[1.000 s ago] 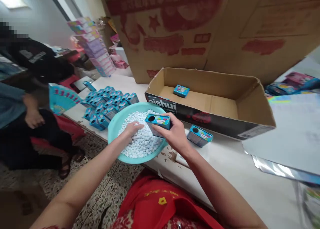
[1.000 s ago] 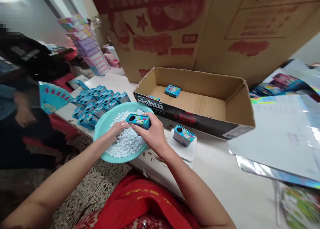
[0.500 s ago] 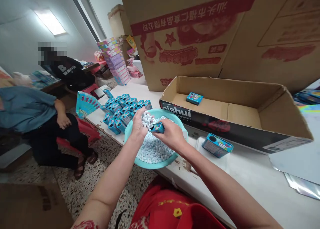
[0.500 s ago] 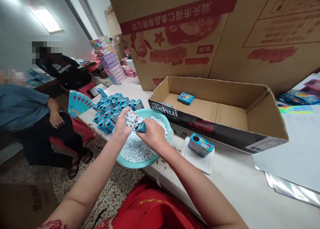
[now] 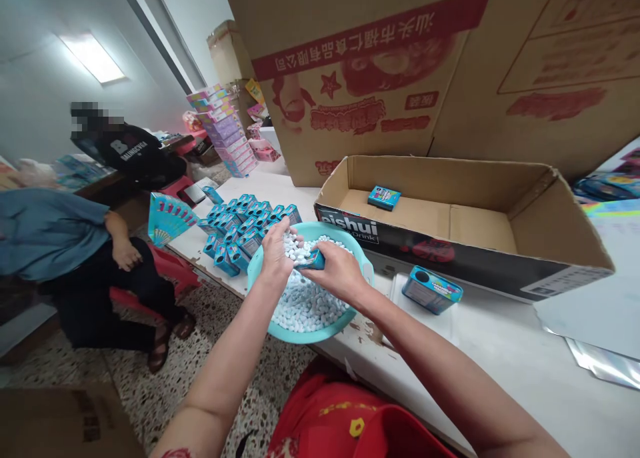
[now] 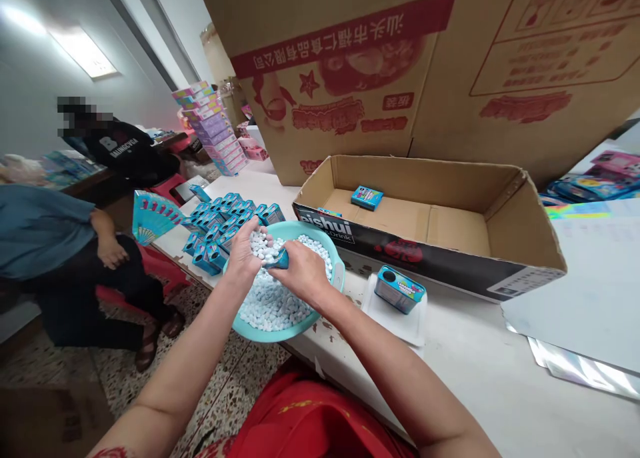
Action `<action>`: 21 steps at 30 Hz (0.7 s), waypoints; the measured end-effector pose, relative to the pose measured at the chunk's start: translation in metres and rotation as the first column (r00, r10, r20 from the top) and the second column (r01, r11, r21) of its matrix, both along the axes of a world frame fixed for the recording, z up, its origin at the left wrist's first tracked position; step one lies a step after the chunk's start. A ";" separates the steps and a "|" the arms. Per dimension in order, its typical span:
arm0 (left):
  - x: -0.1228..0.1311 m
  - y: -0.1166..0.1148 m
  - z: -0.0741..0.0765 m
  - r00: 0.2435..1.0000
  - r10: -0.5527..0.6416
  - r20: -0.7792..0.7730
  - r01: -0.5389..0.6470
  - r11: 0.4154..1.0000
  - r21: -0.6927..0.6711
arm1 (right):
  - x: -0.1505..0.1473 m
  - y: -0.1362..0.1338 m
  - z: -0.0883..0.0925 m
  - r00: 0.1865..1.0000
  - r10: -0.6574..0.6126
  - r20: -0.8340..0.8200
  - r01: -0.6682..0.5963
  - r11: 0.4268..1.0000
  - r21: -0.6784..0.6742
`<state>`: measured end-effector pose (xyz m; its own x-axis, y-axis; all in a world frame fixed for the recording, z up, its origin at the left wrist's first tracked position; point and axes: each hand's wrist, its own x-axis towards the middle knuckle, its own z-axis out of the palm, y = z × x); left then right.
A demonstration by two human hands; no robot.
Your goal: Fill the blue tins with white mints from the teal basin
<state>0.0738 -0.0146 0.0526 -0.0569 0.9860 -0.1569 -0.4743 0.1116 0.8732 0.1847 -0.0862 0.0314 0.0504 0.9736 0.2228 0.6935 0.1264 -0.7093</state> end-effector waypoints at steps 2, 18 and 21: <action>0.000 0.000 0.001 1.000 -0.004 -0.012 0.004 1.000 0.012 | 0.000 0.000 0.000 1.000 0.013 -0.008 -0.013 1.000 0.002; 0.015 -0.004 0.008 0.994 -0.063 -0.090 0.072 0.992 0.100 | 0.009 -0.001 -0.005 0.992 -0.038 -0.117 0.051 0.992 0.116; 0.017 -0.003 0.007 0.995 -0.046 -0.093 0.057 0.992 0.116 | 0.009 -0.002 -0.006 0.992 0.010 -0.125 0.002 0.995 0.099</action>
